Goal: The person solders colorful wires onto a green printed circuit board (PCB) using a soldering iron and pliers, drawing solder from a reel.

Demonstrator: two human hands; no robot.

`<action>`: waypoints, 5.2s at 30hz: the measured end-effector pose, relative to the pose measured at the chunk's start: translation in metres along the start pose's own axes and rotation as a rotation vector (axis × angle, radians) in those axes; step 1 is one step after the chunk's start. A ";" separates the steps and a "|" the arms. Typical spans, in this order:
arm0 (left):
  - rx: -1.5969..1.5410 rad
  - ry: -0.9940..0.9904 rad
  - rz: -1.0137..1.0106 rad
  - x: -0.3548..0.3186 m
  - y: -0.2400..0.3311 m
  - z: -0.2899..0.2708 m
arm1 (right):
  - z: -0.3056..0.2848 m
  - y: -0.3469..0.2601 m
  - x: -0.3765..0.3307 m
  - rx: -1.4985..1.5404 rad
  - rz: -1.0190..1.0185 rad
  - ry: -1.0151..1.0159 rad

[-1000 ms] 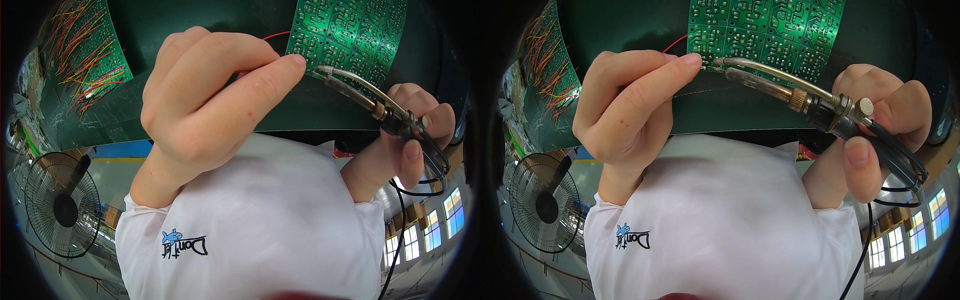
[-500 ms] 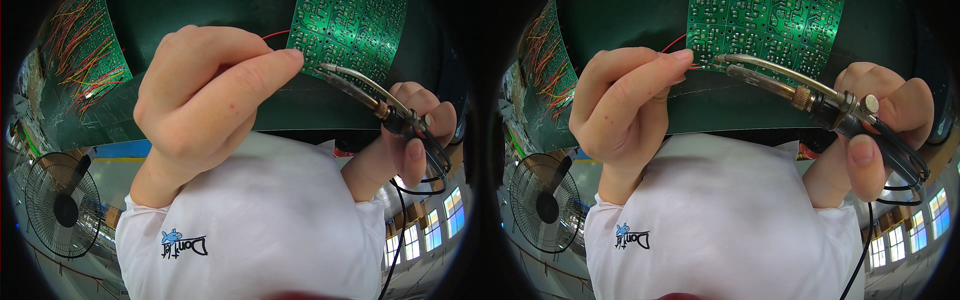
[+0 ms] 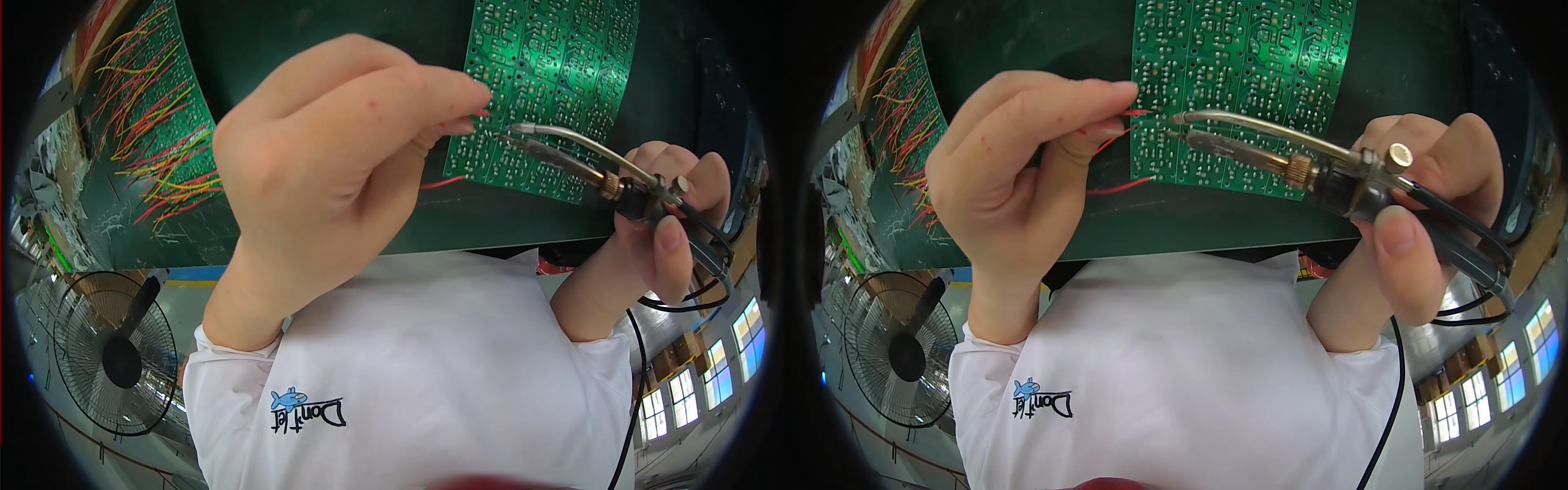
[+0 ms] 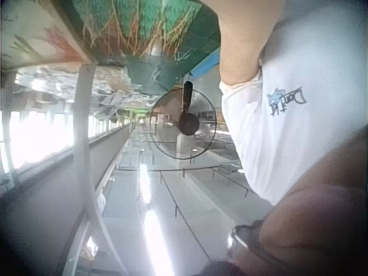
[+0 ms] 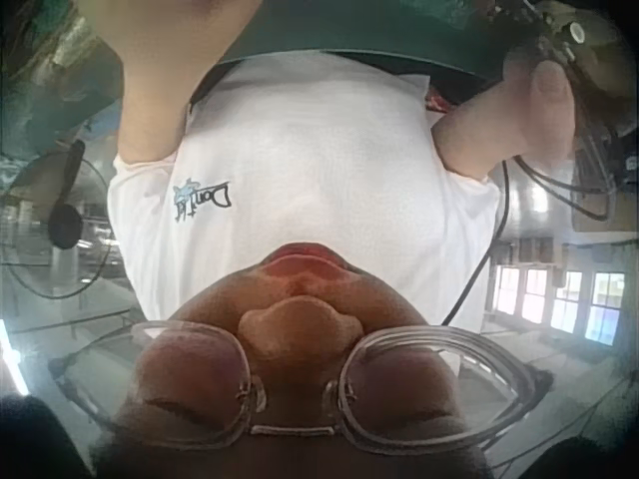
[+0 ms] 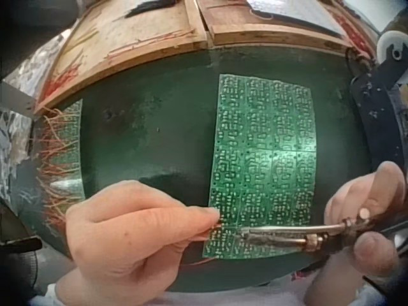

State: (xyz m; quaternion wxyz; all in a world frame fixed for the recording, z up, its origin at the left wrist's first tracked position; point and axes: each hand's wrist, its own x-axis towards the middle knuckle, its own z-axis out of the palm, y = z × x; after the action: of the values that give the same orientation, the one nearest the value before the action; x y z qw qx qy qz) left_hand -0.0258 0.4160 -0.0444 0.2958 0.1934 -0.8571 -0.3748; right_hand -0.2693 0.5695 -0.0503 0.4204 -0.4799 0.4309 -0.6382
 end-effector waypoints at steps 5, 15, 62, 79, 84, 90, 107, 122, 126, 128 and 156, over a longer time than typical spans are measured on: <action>-0.001 -0.002 0.000 -0.013 -0.010 0.004 | -0.001 -0.001 0.002 -0.034 0.008 -0.020; 0.015 0.027 0.064 -0.010 -0.013 0.006 | 0.001 -0.004 0.007 -0.137 0.014 -0.103; 0.206 0.020 0.090 0.008 -0.022 -0.014 | 0.002 0.011 0.016 0.143 0.088 0.057; 0.136 0.013 0.106 0.008 -0.020 -0.015 | 0.009 -0.003 0.020 0.044 0.082 0.007; 0.155 0.038 0.147 0.004 -0.027 -0.011 | 0.012 -0.004 0.022 0.015 0.079 0.021; 0.159 0.006 0.124 0.008 -0.022 -0.012 | 0.014 -0.004 0.023 -0.054 0.071 0.022; 0.219 0.041 0.181 0.019 -0.021 0.002 | -0.003 -0.008 0.025 -0.003 0.098 0.016; 0.213 -0.031 0.103 0.021 -0.018 -0.005 | -0.012 0.000 0.019 0.264 0.153 0.139; 0.267 0.012 0.043 0.019 -0.026 -0.009 | -0.012 0.003 0.018 0.282 0.143 0.177; 0.306 0.061 -0.049 0.026 -0.022 -0.017 | -0.014 0.002 0.018 0.305 0.156 0.191; 0.193 0.087 0.022 0.054 -0.030 0.015 | -0.017 0.008 0.047 0.070 0.074 0.147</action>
State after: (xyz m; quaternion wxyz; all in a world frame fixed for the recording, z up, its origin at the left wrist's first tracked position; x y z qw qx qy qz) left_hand -0.0724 0.3744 -0.0558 0.3169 0.2277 -0.8777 -0.2783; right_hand -0.2937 0.5256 -0.0489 0.4274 -0.4008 0.4553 -0.6704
